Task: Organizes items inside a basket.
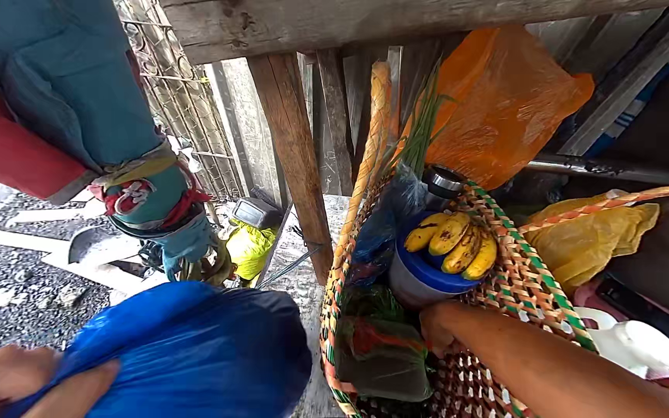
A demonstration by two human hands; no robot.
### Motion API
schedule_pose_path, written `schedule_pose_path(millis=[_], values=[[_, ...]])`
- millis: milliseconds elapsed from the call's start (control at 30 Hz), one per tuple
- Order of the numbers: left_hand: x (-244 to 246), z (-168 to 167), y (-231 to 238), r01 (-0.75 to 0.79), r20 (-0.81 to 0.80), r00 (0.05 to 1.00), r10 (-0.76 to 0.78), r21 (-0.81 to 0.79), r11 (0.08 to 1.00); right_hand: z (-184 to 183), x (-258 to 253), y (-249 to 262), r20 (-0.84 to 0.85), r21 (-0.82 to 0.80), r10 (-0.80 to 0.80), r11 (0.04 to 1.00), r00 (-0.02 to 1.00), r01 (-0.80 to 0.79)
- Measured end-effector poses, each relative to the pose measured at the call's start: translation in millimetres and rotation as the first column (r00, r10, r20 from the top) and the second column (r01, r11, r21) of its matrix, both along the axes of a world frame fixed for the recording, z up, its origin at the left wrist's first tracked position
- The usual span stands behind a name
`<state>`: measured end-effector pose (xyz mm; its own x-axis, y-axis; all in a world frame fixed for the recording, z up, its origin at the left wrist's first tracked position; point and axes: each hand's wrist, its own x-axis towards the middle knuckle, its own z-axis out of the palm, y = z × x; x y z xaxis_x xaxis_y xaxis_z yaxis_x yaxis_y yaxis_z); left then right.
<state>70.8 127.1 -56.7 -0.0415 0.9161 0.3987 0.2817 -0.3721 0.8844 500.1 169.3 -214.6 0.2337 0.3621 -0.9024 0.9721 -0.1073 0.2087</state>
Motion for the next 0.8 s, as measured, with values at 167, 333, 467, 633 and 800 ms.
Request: schedule_pose_path(millis=[167,333,467,633,800], values=[[50,-75,18,-0.036,0.062,0.997,0.040,-0.073,0.997,0,0,-12,0.052,0.041,0.169,0.984,0.984,-0.171],[64,-131,19,0.092,0.286,0.958,-0.026,-0.219,0.971,22,-6,-10,-0.018,0.054,0.017,0.998,1.000,-0.016],[47,-143,17,0.303,0.029,0.951,-0.307,-0.272,0.914,20,-5,-6,-0.083,0.045,0.030,0.999,0.996,-0.027],[47,-152,18,0.262,-0.224,0.912,-0.345,-0.330,0.907,24,-17,-3,-0.032,0.019,0.091,0.996,0.995,-0.090],[44,-157,16,0.315,-0.222,0.889,-0.401,-0.338,0.887,18,-2,3,-0.064,0.047,-0.209,0.976,0.976,0.212]])
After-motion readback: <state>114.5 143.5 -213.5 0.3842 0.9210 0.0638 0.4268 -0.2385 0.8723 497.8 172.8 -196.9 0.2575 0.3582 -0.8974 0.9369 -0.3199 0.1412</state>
